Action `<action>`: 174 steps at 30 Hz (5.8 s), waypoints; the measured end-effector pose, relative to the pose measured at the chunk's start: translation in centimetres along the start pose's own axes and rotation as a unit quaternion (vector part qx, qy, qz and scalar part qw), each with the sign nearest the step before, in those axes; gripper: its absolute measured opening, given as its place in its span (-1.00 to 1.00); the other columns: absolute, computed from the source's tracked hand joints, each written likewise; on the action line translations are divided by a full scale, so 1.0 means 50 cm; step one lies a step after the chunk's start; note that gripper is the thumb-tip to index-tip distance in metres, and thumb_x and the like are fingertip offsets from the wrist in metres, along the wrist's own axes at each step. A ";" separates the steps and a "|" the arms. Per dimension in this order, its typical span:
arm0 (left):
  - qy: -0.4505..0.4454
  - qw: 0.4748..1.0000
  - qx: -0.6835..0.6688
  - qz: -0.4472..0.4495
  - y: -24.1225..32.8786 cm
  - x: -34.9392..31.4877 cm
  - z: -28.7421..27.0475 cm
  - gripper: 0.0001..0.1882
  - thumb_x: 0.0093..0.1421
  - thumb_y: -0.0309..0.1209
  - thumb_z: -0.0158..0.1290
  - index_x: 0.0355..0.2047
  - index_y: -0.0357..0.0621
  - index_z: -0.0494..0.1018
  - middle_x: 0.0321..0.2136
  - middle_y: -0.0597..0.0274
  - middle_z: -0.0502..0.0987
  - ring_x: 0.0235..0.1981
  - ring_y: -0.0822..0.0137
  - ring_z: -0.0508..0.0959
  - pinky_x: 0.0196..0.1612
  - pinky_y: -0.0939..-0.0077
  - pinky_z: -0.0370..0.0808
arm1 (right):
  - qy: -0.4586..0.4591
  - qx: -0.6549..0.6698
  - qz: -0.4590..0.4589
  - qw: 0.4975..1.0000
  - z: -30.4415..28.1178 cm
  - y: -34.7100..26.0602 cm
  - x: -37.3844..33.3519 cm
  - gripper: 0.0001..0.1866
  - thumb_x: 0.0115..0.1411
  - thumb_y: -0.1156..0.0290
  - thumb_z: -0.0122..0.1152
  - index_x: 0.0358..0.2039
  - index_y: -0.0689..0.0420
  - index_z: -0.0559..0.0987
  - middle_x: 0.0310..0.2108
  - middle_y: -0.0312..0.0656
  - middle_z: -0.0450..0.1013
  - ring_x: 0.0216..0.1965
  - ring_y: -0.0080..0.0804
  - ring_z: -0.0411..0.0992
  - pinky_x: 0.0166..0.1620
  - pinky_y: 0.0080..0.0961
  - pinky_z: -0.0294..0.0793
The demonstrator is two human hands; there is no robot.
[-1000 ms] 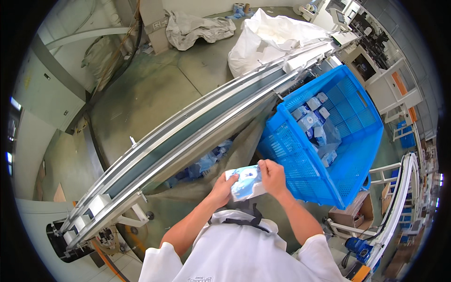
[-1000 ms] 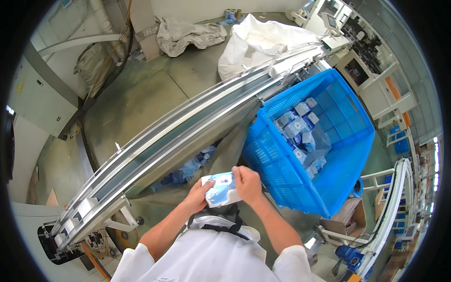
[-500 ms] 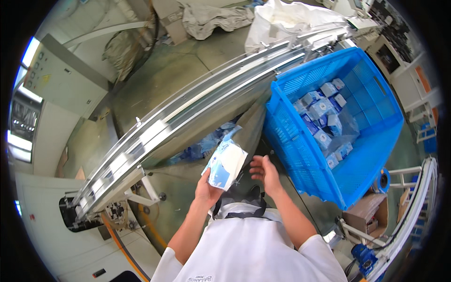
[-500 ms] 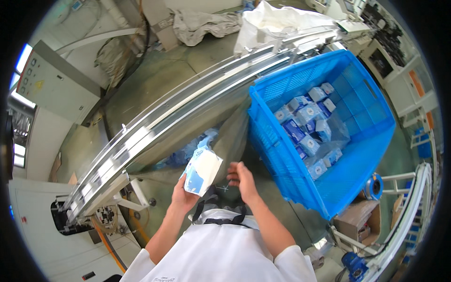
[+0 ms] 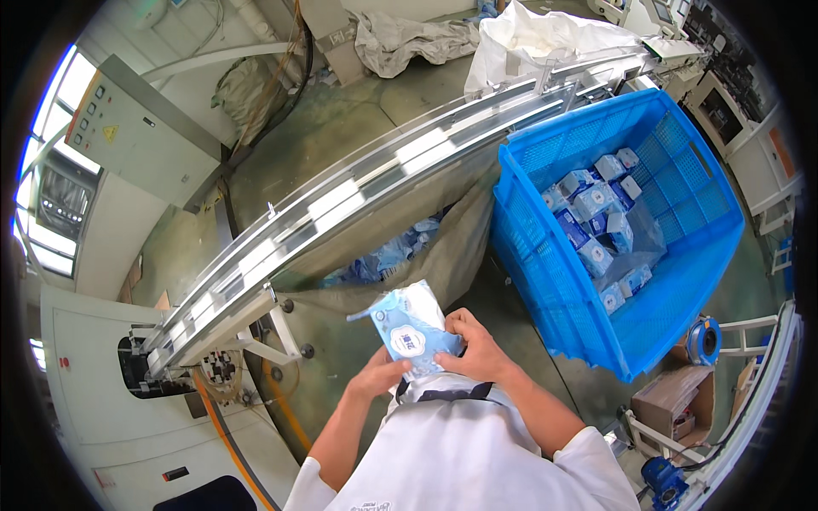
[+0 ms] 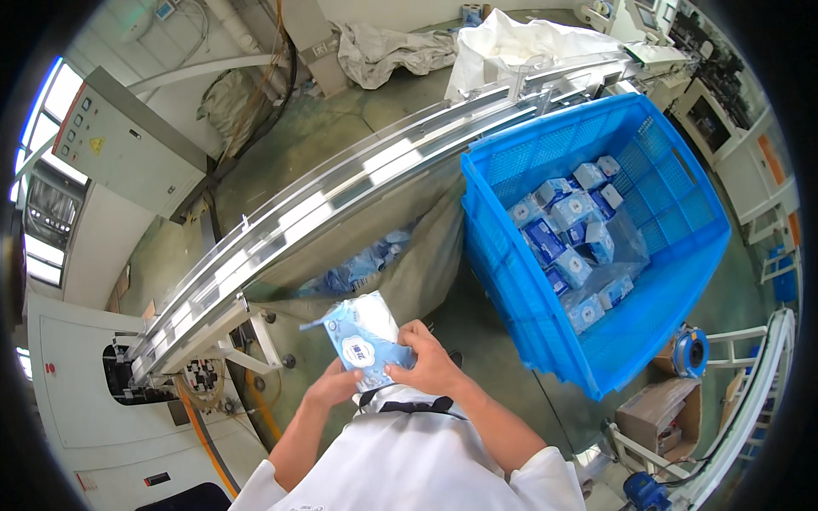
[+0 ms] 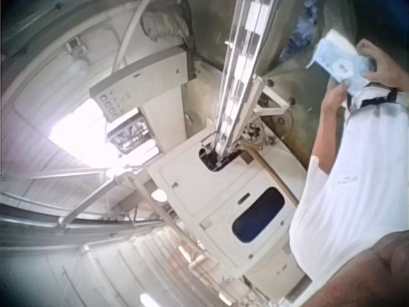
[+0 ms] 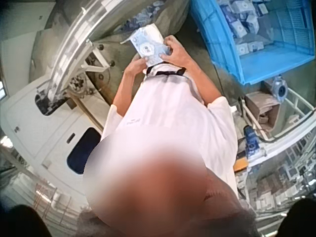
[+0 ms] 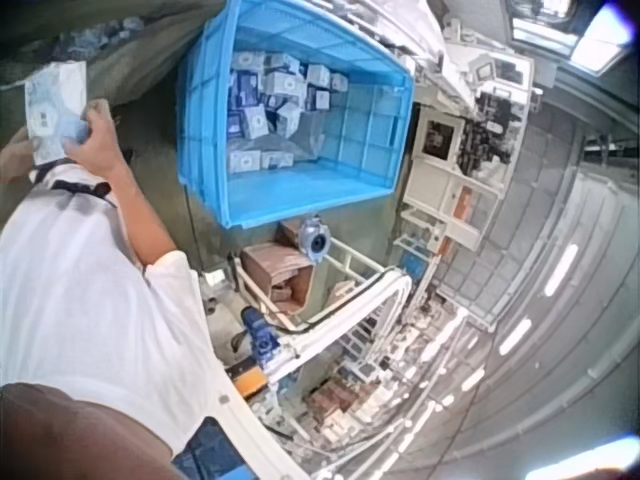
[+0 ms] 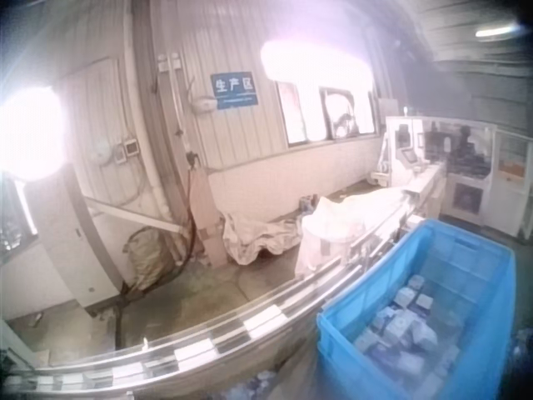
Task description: The person picks up individual packages of tissues from a plastic bin by hand and places them onto a moving conveyor belt.
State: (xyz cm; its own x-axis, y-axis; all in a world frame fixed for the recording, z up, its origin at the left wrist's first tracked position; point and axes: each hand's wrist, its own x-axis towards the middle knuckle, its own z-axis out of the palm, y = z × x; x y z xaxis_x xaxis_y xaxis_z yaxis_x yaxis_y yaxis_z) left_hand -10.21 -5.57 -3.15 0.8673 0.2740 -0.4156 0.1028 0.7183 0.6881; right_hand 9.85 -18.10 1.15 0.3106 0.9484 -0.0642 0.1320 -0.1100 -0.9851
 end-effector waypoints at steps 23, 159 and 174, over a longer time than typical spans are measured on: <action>0.186 0.960 -0.063 0.201 0.006 0.240 -0.059 -0.66 0.30 -0.22 -0.07 -0.03 -0.15 0.34 -0.15 0.19 0.47 -0.16 0.35 0.51 -0.15 0.44 0.53 | 0.172 -0.227 -0.209 0.936 0.162 -0.015 -0.005 -0.79 0.16 0.38 0.14 -0.58 0.14 0.41 -0.64 -0.14 0.39 -0.57 -0.17 0.42 -0.50 -0.32 0.42; 0.188 0.914 -0.348 -0.088 0.186 0.057 -0.059 -0.45 0.17 0.05 0.02 -0.02 -0.09 0.33 -0.20 0.18 0.49 -0.19 0.27 0.50 -0.15 0.40 0.45 | 0.010 -0.378 -0.199 0.904 0.035 -0.067 0.260 -0.05 -0.32 0.52 0.43 0.17 0.20 0.23 -0.05 -0.01 0.36 0.04 0.03 0.31 0.15 -0.15 0.26; 0.150 0.947 -0.286 -0.005 0.253 0.160 -0.287 -0.83 0.24 -0.30 -0.08 -0.38 -0.10 0.42 -0.40 0.27 0.55 -0.36 0.35 0.53 -0.25 0.44 0.47 | 0.022 0.076 -0.115 0.990 0.059 -0.243 0.362 0.09 -0.25 0.72 0.41 0.29 0.16 0.02 -0.07 -0.03 0.44 -0.05 -0.28 0.43 -0.01 -0.37 0.46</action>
State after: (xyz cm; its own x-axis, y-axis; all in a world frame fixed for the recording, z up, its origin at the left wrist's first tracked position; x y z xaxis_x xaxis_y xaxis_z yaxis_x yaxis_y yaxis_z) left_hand -8.95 14.87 -6.33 0.6813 0.3733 -0.6296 -0.2442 0.9268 0.2853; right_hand 11.08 1.30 11.48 0.3296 0.9291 0.1676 0.0609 0.1562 -0.9858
